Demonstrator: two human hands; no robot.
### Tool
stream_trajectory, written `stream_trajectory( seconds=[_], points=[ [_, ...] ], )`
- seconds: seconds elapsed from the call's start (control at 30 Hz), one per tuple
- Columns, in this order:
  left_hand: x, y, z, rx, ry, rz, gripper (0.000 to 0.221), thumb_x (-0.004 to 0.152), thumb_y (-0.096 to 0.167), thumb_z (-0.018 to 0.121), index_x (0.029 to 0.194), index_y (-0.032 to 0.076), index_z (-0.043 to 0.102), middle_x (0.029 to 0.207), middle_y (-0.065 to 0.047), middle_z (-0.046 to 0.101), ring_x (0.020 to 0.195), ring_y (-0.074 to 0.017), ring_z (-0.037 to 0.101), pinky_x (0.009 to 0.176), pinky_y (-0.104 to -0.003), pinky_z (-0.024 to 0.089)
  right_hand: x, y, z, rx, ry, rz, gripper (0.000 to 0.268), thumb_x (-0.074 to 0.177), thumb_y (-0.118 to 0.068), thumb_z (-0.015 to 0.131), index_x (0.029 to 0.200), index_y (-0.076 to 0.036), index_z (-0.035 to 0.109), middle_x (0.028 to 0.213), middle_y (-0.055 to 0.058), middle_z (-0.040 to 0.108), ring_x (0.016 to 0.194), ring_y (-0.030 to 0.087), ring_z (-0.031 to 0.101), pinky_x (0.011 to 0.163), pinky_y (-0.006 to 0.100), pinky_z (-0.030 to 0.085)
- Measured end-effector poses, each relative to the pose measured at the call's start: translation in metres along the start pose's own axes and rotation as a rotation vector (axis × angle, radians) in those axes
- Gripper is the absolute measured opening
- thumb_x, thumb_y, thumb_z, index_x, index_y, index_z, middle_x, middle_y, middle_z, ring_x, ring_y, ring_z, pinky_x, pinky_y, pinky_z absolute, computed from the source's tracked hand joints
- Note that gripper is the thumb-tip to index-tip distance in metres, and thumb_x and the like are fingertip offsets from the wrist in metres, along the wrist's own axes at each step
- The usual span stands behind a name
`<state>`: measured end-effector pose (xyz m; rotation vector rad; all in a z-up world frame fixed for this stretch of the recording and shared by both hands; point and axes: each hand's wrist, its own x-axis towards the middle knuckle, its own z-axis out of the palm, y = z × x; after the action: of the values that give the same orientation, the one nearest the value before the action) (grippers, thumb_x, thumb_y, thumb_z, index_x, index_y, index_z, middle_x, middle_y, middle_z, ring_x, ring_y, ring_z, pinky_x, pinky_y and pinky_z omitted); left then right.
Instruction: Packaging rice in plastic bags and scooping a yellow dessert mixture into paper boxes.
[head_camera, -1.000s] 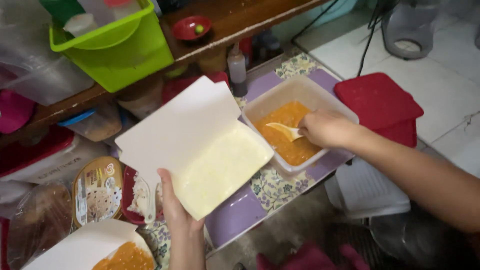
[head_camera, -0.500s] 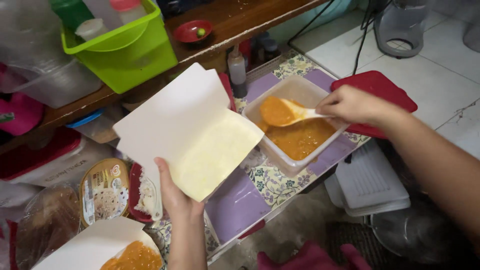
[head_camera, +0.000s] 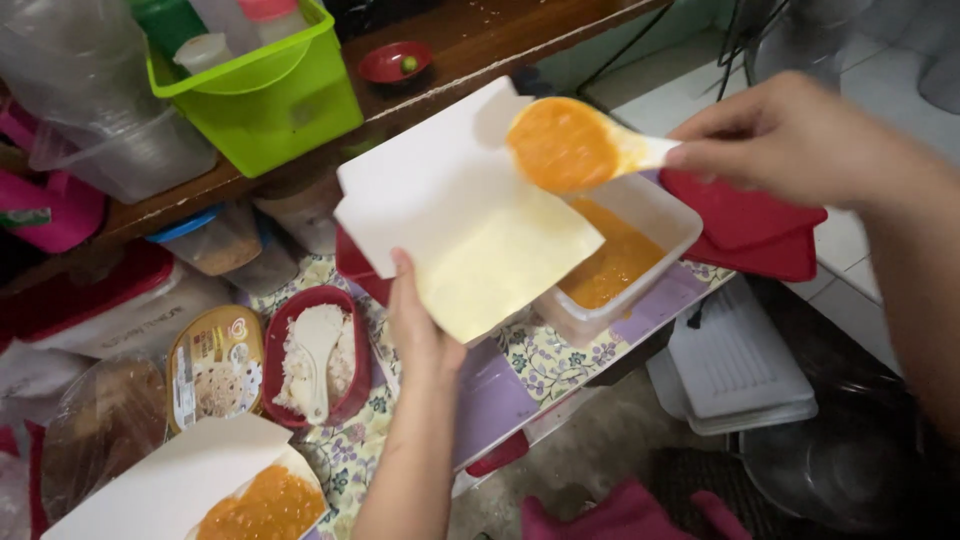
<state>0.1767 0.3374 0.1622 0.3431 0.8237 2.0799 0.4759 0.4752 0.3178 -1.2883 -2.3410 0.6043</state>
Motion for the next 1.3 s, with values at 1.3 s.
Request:
stream_trajectory(
  seconds=[1.3],
  points=[
    [0.006, 0.006, -0.030, -0.073, -0.032, -0.011, 0.070, 0.099, 0.054, 0.048, 0.148, 0.005, 0.045, 0.146, -0.015, 0.057, 0.132, -0.0327, 0.059, 0.108, -0.049, 0.051, 0.043, 0.055, 0.132, -0.748, -0.186, -0.038, 0.031, 0.091, -0.041, 0.066, 0.100, -0.014, 0.079, 0.096, 0.014, 0.076, 0.091, 0.032, 0.075, 0.080, 0.047, 0.060]
  ],
)
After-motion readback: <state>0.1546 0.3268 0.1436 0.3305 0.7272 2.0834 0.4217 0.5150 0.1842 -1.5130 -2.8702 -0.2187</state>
